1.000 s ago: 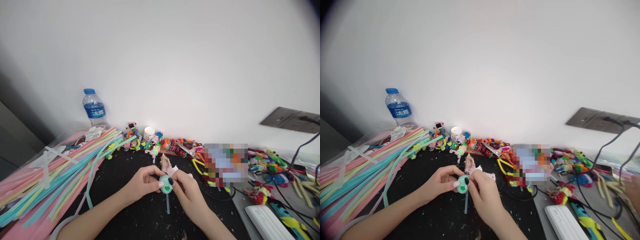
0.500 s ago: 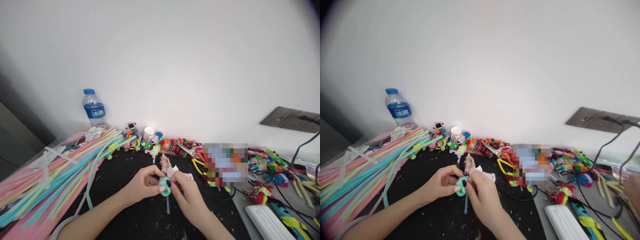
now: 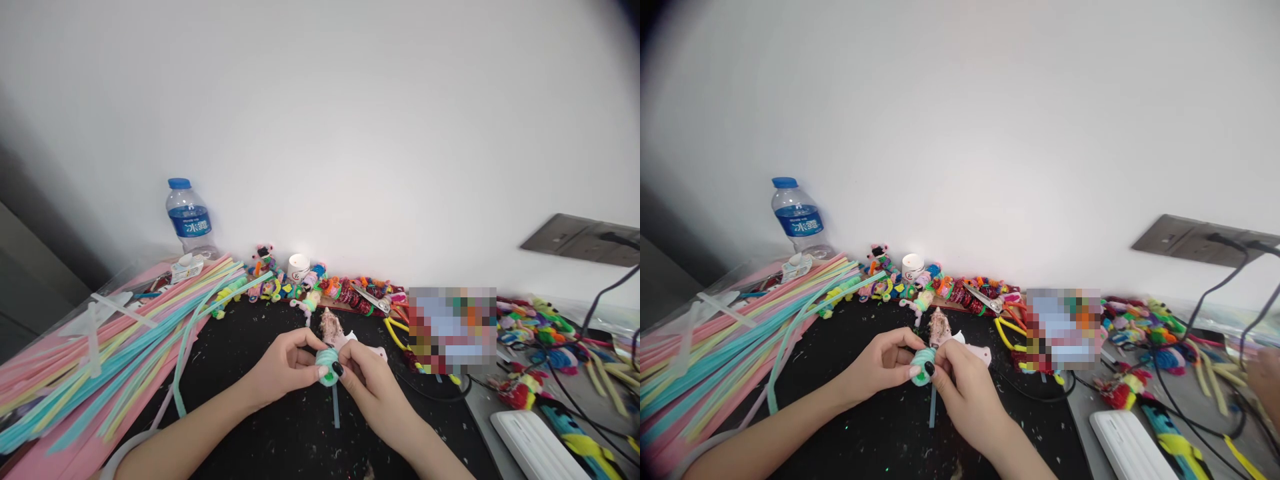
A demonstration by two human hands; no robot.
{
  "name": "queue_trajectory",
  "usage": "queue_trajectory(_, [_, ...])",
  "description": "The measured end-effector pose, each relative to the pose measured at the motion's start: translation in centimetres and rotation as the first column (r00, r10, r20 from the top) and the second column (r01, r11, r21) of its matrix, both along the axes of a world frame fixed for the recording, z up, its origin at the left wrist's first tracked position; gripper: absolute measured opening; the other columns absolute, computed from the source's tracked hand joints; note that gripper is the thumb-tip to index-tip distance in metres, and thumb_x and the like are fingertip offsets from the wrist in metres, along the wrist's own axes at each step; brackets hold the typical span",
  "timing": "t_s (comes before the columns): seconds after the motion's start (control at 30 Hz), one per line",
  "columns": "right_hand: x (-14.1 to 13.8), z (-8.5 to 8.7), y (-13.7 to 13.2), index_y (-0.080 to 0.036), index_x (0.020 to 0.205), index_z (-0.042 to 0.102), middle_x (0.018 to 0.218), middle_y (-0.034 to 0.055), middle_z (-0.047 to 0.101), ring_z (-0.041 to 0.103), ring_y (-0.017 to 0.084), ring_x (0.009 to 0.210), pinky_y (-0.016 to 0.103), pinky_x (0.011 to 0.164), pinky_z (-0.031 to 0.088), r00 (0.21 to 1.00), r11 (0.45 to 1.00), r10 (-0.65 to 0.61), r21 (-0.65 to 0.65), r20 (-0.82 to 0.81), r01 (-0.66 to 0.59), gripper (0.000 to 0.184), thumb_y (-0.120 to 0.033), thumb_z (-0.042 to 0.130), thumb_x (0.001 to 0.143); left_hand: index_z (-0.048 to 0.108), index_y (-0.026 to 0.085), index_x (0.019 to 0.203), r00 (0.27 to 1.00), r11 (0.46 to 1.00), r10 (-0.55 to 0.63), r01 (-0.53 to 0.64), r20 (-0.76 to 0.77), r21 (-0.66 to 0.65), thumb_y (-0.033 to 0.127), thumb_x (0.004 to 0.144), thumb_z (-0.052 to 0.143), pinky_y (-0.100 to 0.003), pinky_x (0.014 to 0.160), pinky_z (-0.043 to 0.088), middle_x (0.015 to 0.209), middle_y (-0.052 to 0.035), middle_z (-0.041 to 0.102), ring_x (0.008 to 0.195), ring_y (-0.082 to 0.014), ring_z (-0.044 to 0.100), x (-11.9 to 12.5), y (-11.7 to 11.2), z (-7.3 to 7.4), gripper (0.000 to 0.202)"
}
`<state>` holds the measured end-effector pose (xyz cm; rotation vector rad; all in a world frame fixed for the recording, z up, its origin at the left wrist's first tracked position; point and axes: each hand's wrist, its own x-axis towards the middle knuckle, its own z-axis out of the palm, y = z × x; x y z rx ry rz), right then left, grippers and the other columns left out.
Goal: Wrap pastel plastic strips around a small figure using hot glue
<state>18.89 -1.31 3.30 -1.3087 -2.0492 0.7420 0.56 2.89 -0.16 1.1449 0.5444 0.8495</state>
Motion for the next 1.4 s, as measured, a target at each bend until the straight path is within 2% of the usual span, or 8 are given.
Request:
queue_trajectory(0.33, [0.21,0.04,0.39,-0.02,0.076,0.044,0.067,-0.0046,0.043,0.04,0.012,0.062,0.022,0.054,0.03,0.999,0.997,0.025,-0.07,-0.038,-0.027,0.014,-0.02,0.045,0.091,0.059,0.014,0.087,1.0,1.0,-0.009,0.009,0.011,-0.017,0.018,0.067,0.074,-0.027,0.068,0.046,0.084,-0.0027,0.064,0.074,-0.0146,0.062,-0.16,0.12,0.14,0.026])
queue_trajectory(0.8, [0.15,-0.23,0.34,-0.019,0.074,0.045,0.067,-0.0045,0.044,0.039,0.011,0.061,0.021,0.052,0.03,0.999,0.997,0.033,-0.065,-0.043,-0.035,0.015,-0.019,0.05,0.088,0.062,0.014,0.088,0.999,1.0,-0.011,0.01,-0.043,-0.021,0.022,0.067,0.074,-0.029,0.07,0.047,0.081,-0.0038,0.068,0.073,-0.0166,0.063,-0.2,0.07,0.33,0.026])
queue_trajectory(0.97, [0.09,-0.21,0.31,-0.02,0.076,0.044,0.069,-0.0042,0.043,0.038,0.012,0.061,0.021,0.053,0.032,0.996,0.994,0.038,-0.1,-0.086,-0.047,0.014,-0.024,0.051,0.087,0.063,0.013,0.086,0.998,1.0,0.016,-0.017,-0.067,-0.012,0.025,0.066,0.074,-0.027,0.066,0.046,0.078,-0.0033,0.069,0.069,-0.0155,0.062,-0.17,0.21,0.3,0.025])
queue_trajectory(1.13, [0.58,0.27,0.64,-0.019,0.08,0.046,0.07,-0.0034,0.043,0.039,0.012,0.064,0.023,0.059,0.034,0.979,0.982,0.089,-0.15,-0.182,-0.118,0.02,-0.033,0.04,0.093,0.062,0.014,0.086,0.999,0.999,0.031,-0.032,-0.036,-0.019,0.023,0.066,0.074,-0.028,0.069,0.046,0.08,-0.0026,0.068,0.071,-0.0157,0.062,-0.19,0.27,0.3,0.025])
queue_trajectory(1.4, [0.49,-0.17,0.63,-0.019,0.077,0.046,0.064,-0.0057,0.037,0.033,0.01,0.058,0.021,0.051,0.029,0.987,0.986,0.056,-0.148,-0.152,-0.079,0.013,-0.024,0.05,0.089,0.062,0.013,0.086,0.999,1.0,0.023,-0.024,-0.041,-0.01,0.022,0.066,0.074,-0.027,0.068,0.047,0.079,-0.003,0.068,0.07,-0.0151,0.062,-0.18,0.19,0.34,0.025])
